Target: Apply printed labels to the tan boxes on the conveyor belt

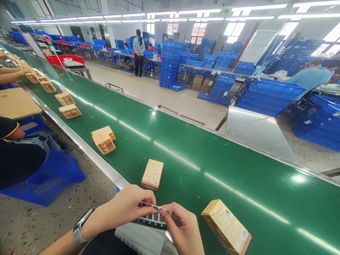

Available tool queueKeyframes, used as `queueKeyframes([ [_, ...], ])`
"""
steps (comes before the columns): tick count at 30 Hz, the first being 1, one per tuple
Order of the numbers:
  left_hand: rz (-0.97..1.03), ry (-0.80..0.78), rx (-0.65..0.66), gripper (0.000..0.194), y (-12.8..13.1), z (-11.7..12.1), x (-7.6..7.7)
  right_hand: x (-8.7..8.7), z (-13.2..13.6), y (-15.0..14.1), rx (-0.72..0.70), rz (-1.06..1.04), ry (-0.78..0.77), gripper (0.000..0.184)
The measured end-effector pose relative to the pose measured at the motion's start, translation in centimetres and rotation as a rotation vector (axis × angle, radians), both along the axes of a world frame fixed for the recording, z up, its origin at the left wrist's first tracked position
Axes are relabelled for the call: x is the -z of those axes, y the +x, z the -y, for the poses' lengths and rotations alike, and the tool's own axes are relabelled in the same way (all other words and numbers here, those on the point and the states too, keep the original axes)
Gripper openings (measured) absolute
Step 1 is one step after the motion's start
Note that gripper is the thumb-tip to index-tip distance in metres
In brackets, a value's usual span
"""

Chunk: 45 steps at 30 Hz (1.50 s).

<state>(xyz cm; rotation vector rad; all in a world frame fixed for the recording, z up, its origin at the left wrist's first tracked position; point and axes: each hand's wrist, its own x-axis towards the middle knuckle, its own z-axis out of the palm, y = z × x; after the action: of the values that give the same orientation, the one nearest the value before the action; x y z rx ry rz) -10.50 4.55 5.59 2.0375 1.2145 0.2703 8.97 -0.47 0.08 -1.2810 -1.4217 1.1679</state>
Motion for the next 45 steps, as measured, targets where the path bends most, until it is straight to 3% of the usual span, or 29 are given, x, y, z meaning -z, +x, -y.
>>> queueKeyframes([
  [5, -0.076, 0.019, -0.015, 0.008, 0.1, -0.2, 0.0, 0.7, -0.3, 1.6, -0.031, 0.154, 0.094, 0.035],
  [9, -0.137, 0.030, -0.024, 0.011, -0.1, -0.2, 0.3, 0.6, -0.6, 2.9, -0.031, 0.372, 0.333, 0.021],
  [13, -0.166, 0.035, -0.006, 0.011, 0.1, 0.0, 0.6, 0.0, -1.1, 2.1, -0.074, 0.528, 0.620, 0.015],
  [17, -0.175, 0.045, -0.015, 0.014, 0.2, 0.2, 0.7, -0.4, -1.1, 0.8, 0.019, 0.568, 0.722, 0.022],
  [20, -0.169, 0.059, -0.038, 0.014, -0.1, -0.1, 1.0, -0.4, -0.9, 1.2, -0.024, 0.449, 0.627, 0.019],
  [23, -0.121, 0.060, 0.018, 0.008, -0.5, -0.5, 1.7, 0.2, -1.4, 2.3, 0.007, 0.225, 0.300, 0.021],
  [26, -0.019, 0.066, 0.170, 0.012, -0.5, -0.7, 3.3, 1.6, -3.0, 2.6, 0.291, -0.063, -0.063, 0.039],
  [28, 0.054, 0.103, 0.277, 0.017, -0.1, -0.7, 4.8, 2.7, -4.2, 2.2, 0.459, -0.182, -0.185, 0.049],
  [31, 0.078, 0.159, 0.383, 0.016, 0.8, -0.6, 6.9, 4.1, -5.4, 1.2, 0.570, -0.219, -0.203, 0.051],
  [34, 0.057, 0.164, 0.412, 0.014, 1.6, -0.4, 8.1, 4.8, -5.4, 0.7, 0.630, -0.236, -0.199, 0.048],
  [45, 0.080, 0.161, 0.477, 0.011, 3.4, 0.2, 7.8, 4.8, -3.6, 1.8, 0.737, 0.001, -0.114, 0.045],
])
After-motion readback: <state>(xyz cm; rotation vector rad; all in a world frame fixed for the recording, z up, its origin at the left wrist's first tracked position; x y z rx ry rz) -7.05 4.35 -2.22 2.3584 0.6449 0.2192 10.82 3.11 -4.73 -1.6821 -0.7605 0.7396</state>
